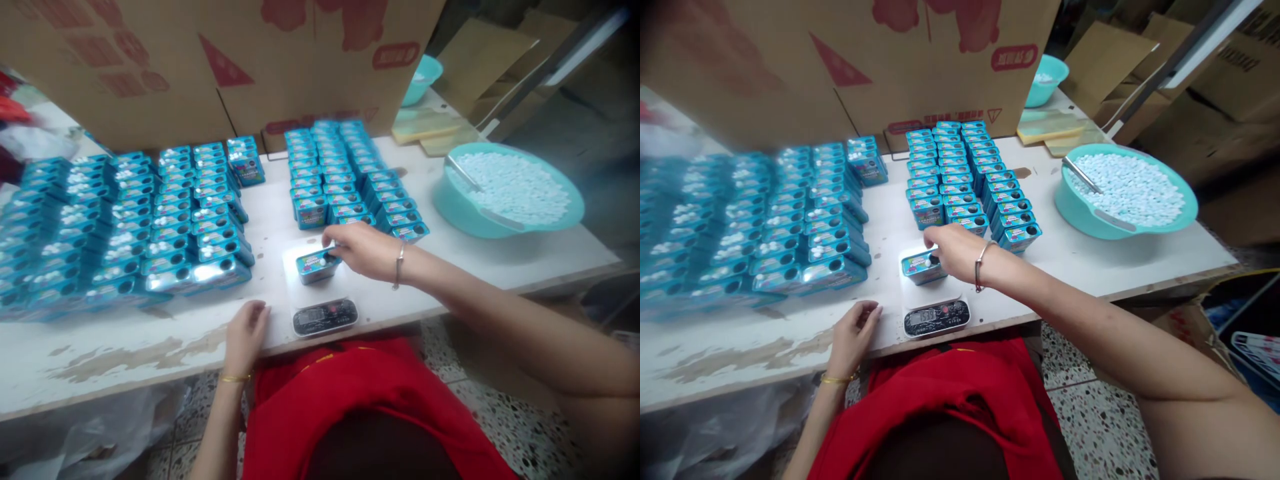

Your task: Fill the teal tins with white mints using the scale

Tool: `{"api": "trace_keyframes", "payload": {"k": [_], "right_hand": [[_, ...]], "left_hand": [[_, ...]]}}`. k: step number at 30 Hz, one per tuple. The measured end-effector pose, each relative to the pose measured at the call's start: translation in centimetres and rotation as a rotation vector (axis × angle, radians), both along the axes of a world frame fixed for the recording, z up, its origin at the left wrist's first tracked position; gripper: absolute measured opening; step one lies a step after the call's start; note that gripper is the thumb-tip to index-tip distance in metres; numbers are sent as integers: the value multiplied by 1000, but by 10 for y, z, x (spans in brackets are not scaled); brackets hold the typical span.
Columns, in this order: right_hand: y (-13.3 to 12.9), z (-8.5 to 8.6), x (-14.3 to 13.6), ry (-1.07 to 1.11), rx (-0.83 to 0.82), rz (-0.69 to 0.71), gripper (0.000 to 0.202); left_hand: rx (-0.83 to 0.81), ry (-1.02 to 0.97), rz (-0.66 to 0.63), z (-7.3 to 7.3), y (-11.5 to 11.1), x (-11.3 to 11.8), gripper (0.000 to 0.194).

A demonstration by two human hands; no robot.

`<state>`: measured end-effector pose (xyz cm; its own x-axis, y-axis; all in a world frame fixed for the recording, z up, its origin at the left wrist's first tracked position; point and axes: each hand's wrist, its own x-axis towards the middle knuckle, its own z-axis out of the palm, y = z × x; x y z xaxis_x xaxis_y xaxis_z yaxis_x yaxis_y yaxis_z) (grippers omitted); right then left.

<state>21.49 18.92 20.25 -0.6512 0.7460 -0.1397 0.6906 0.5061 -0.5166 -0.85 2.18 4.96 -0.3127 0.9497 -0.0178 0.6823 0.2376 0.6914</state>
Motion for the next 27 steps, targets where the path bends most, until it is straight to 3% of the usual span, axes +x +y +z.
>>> {"api": "trace_keyframes", "payload": {"k": [3, 6, 10, 15, 20, 27], "right_hand": [[-4, 6, 16, 203, -116, -87, 11], [-13, -2, 43, 465, -439, -226, 13], [-35, -45, 83, 717, -801, -568, 29], [-66, -106, 112, 868, -962, -854, 31], [-79, -128, 114, 929, -1016, -897, 31], [-82, -142, 112, 969, -1072, -892, 28]], "left_hand": [[-3, -9, 0, 0, 0, 0, 30], [-2, -6, -3, 2, 1, 0, 29], [116, 58, 21, 17, 7, 5, 24], [459, 266, -135, 53, 23, 24, 21], [500, 492, -316, 76, 41, 49, 34], [443, 604, -402, 78, 60, 70, 42]]}}
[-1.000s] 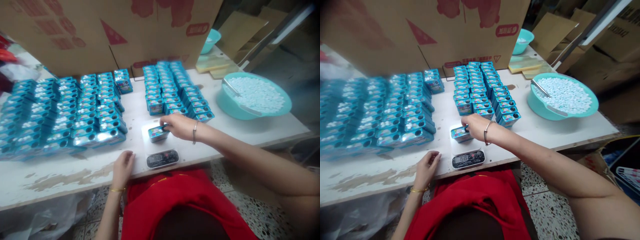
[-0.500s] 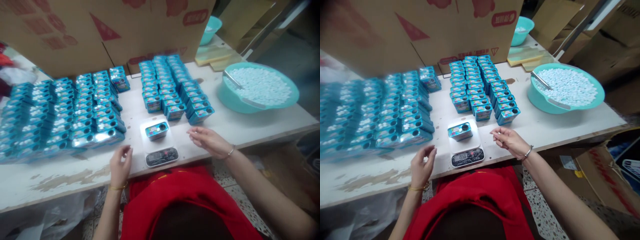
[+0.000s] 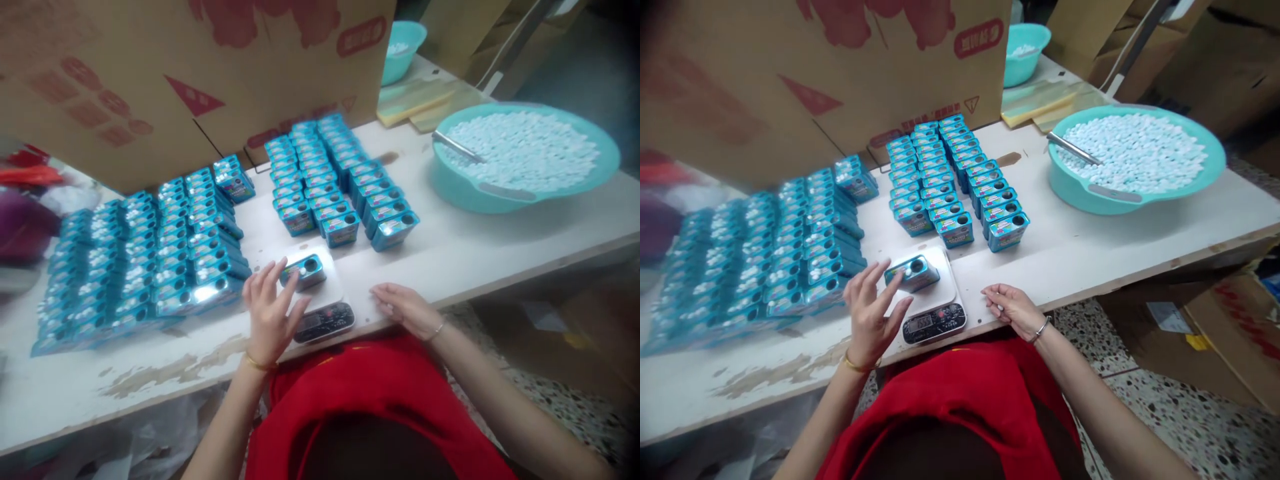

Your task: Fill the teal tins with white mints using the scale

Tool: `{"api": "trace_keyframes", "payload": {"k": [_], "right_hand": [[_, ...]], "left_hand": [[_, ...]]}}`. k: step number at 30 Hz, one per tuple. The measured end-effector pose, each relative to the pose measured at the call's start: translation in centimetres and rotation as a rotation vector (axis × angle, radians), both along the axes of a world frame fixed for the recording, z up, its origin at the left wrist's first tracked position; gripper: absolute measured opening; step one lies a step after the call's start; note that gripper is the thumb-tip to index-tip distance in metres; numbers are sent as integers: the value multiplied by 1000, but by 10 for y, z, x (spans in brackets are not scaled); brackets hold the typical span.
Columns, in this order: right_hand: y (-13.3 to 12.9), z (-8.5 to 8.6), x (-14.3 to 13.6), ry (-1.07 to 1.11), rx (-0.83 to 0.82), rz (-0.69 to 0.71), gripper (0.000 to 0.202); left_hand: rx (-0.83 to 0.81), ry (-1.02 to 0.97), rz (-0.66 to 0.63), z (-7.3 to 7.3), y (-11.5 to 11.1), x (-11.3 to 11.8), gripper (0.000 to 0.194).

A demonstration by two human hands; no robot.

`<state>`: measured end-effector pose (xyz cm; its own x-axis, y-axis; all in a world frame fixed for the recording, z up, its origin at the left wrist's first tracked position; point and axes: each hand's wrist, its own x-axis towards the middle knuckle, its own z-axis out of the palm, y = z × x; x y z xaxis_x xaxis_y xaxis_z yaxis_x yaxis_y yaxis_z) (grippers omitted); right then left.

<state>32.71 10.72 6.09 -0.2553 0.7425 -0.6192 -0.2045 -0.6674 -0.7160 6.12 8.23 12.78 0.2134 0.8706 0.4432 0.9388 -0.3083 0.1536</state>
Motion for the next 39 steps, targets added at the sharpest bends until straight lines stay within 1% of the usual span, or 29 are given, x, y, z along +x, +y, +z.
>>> {"api": "trace_keyframes", "payload": {"k": [2, 5, 7, 9, 11, 14, 16, 18, 20, 22, 24, 25, 26, 27, 28, 29, 30, 32, 33, 35, 37, 39], "right_hand": [[0, -1, 1, 12, -6, 2, 27], [0, 1, 1, 31, -5, -5, 28], [0, 5, -2, 47, 3, -4, 28], [1, 8, -6, 63, 16, 14, 29], [2, 11, -10, 73, 29, 31, 30], [3, 12, -14, 86, 26, 31, 31], [2, 13, -18, 119, 12, 40, 31], [1, 16, -24, 189, -6, 61, 30], [0, 21, -34, 301, -36, 88, 31], [0, 29, -45, 454, -116, 125, 35], [-1, 36, -53, 600, -217, 153, 36], [-2, 39, -55, 642, -243, 155, 34], [-3, 41, -55, 654, -244, 147, 30], [-4, 42, -53, 639, -222, 129, 26], [-5, 41, -49, 608, -190, 106, 23], [-7, 40, -43, 570, -159, 79, 21], [-8, 37, -36, 531, -136, 49, 20], [-11, 30, -21, 466, -120, -20, 22], [-12, 26, -15, 439, -116, -53, 22], [-14, 19, -4, 402, -106, -108, 23], [-15, 16, 1, 386, -96, -141, 24], [-16, 15, 3, 371, -87, -161, 24]], "left_hand": [[-15, -9, 27, 1, 5, 2, 45], [-32, -67, 64, 2, 12, 4, 60], [-26, -115, 53, 3, 16, 5, 62], [-9, -134, 15, 6, 19, 6, 51], [6, -134, -11, 8, 23, 8, 36], [-27, -168, -9, 9, 28, 10, 14], [-67, -232, -8, 10, 29, 11, 8], [-71, -307, -7, 12, 28, 14, 7], [-44, -356, -16, 17, 24, 21, 7], [-58, -314, -103, 24, 20, 30, 10], [-108, -187, -224, 31, 17, 36, 25], [-130, -122, -250, 33, 17, 37, 37], [-143, -66, -235, 33, 18, 35, 51], [-156, -21, -187, 33, 20, 31, 65], [-176, 16, -132, 32, 23, 27, 72], [-209, 53, -88, 30, 27, 21, 72], [-251, 93, -67, 28, 31, 17, 66], [-309, 155, -96, 24, 41, 14, 48], [-311, 161, -128, 23, 46, 16, 42], [-261, 122, -195, 21, 60, 30, 38], [-194, 67, -251, 18, 76, 50, 40], [-165, 73, -279, 10, 92, 71, 40]]}}
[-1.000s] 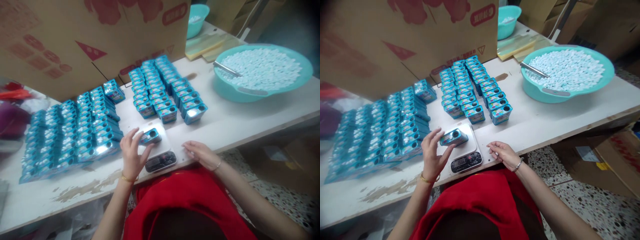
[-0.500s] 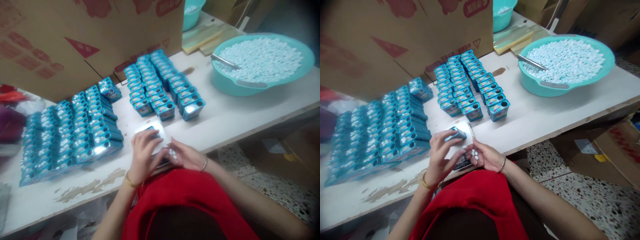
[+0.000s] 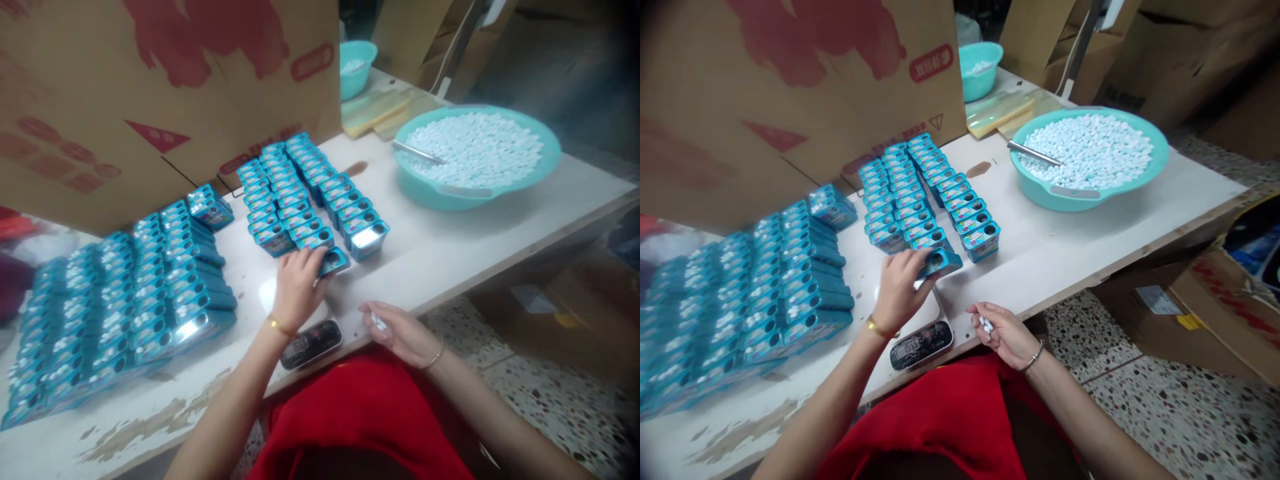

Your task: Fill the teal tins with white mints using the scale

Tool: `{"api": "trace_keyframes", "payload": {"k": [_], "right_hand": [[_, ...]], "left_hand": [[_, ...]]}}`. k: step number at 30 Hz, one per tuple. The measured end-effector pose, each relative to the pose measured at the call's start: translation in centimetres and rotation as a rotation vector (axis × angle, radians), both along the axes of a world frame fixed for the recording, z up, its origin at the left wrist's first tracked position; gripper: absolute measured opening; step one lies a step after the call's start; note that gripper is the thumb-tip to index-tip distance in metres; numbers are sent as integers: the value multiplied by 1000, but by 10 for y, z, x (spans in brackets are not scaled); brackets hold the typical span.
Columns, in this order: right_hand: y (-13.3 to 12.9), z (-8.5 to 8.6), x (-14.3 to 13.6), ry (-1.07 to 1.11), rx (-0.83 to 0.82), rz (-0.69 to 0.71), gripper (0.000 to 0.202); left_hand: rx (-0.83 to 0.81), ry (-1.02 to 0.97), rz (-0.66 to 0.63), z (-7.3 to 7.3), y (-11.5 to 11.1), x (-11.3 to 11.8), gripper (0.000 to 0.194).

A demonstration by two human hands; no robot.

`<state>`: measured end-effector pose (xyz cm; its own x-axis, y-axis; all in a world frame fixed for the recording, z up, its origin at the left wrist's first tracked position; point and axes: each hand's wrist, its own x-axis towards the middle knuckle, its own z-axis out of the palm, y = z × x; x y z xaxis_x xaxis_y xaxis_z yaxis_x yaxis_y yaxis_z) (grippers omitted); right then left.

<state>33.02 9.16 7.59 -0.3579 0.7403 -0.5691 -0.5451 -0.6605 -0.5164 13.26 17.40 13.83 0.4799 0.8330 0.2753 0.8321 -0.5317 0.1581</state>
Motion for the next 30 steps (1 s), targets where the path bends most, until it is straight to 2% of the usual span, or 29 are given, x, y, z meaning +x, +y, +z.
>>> {"api": "trace_keyframes", "payload": {"k": [2, 4, 7, 9, 11, 13, 15, 17, 20, 23, 25, 28, 30], "right_hand": [[-1, 0, 1, -23, -2, -11, 25], [-2, 0, 1, -48, -11, -16, 26], [-3, -4, 4, -88, -35, -20, 29], [-3, -8, 5, -124, -65, -30, 32], [-3, -13, 5, -167, -103, -37, 35], [-3, -16, 3, -206, -130, -38, 37], [-3, -16, 1, -234, -143, -39, 39], [-2, -14, -1, -260, -149, -41, 40], [-1, -11, -3, -301, -152, -52, 40], [0, -12, -3, -310, -174, -72, 37], [1, -13, -3, -268, -223, -108, 34], [1, -12, -1, -145, -263, -140, 32], [3, -7, 0, -97, -224, -107, 31]], "left_hand": [[-5, 68, -5, -10, 12, 16, 37], [-17, 121, 17, -19, 20, 22, 37], [24, 89, 26, -25, 30, 8, 46], [93, 30, 38, -21, 46, -18, 52], [161, 1, 177, -11, 75, -56, 51], [179, 57, 464, 0, 112, -100, 47], [88, 244, 736, 9, 149, -142, 45], [32, 301, 789, 11, 179, -175, 41], [-28, 352, 756, 4, 205, -200, 33], [-53, 404, 706, -1, 212, -203, 26], [-56, 436, 666, 2, 207, -201, 22], [-78, 480, 594, 18, 184, -194, 21], [-107, 499, 543, 35, 155, -185, 22]]}}
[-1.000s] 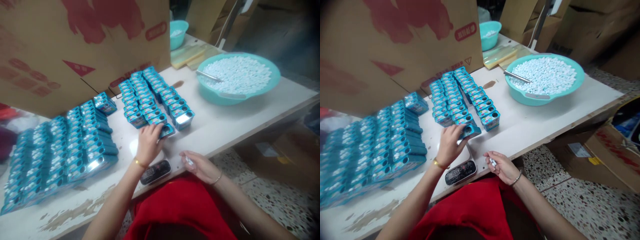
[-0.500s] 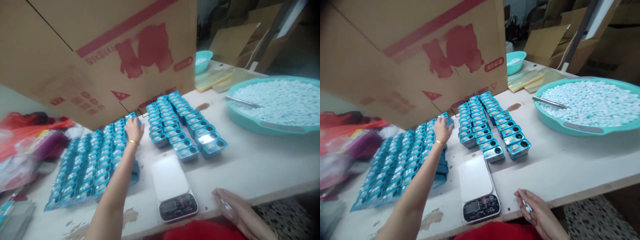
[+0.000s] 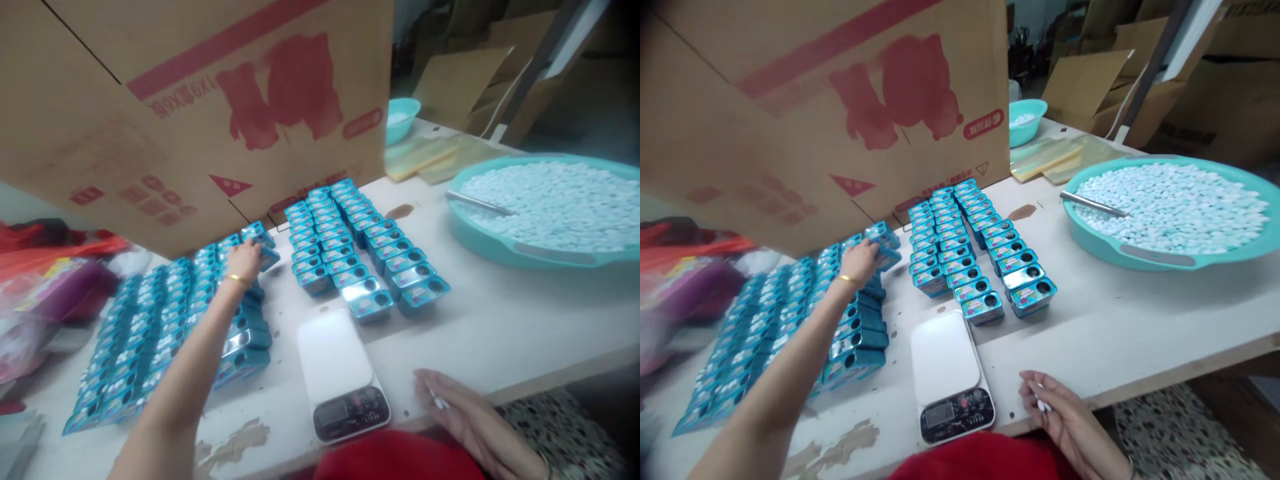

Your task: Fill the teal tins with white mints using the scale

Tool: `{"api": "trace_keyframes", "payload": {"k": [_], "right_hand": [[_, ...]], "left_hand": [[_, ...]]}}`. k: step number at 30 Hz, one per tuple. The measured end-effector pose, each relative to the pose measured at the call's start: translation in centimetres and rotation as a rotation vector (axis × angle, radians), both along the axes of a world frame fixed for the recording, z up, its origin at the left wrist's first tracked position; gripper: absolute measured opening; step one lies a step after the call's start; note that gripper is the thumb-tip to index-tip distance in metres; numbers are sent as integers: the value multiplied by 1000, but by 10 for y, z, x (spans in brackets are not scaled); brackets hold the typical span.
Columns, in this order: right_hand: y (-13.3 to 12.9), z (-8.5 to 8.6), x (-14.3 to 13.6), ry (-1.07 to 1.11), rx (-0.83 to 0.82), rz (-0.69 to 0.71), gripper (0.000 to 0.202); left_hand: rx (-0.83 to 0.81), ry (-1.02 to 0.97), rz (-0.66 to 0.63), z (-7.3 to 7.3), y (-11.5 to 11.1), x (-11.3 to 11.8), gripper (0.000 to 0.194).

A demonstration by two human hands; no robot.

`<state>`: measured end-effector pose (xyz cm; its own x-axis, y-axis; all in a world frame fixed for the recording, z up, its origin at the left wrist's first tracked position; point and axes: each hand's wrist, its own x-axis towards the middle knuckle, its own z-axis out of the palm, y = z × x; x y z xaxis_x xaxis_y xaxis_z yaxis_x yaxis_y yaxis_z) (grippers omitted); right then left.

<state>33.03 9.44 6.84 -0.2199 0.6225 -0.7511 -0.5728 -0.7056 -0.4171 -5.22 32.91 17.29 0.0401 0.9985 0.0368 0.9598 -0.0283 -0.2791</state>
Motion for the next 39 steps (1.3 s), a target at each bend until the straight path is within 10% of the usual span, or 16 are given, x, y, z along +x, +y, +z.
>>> {"api": "trace_keyframes", "payload": {"k": [6, 13, 24, 27, 34, 39], "right_hand": [[2, 9, -2, -16, 100, 102, 27], [-15, 10, -4, 15, 130, 80, 24], [-32, 14, 5, -19, 148, 191, 22], [-32, 19, 2, -53, 143, 252, 30], [-7, 46, -6, -247, 321, 470, 28], [28, 80, -27, -452, 561, 573, 26]], "left_hand": [[-94, 2, -298, 44, -115, 68, 24], [-229, -101, -504, 23, -167, 141, 18], [52, -445, -322, 40, -207, 106, 27], [143, -634, -116, 17, -235, 75, 28], [-19, -861, 257, -86, -294, 44, 32], [11, -963, 332, -116, -307, 49, 33]]}}
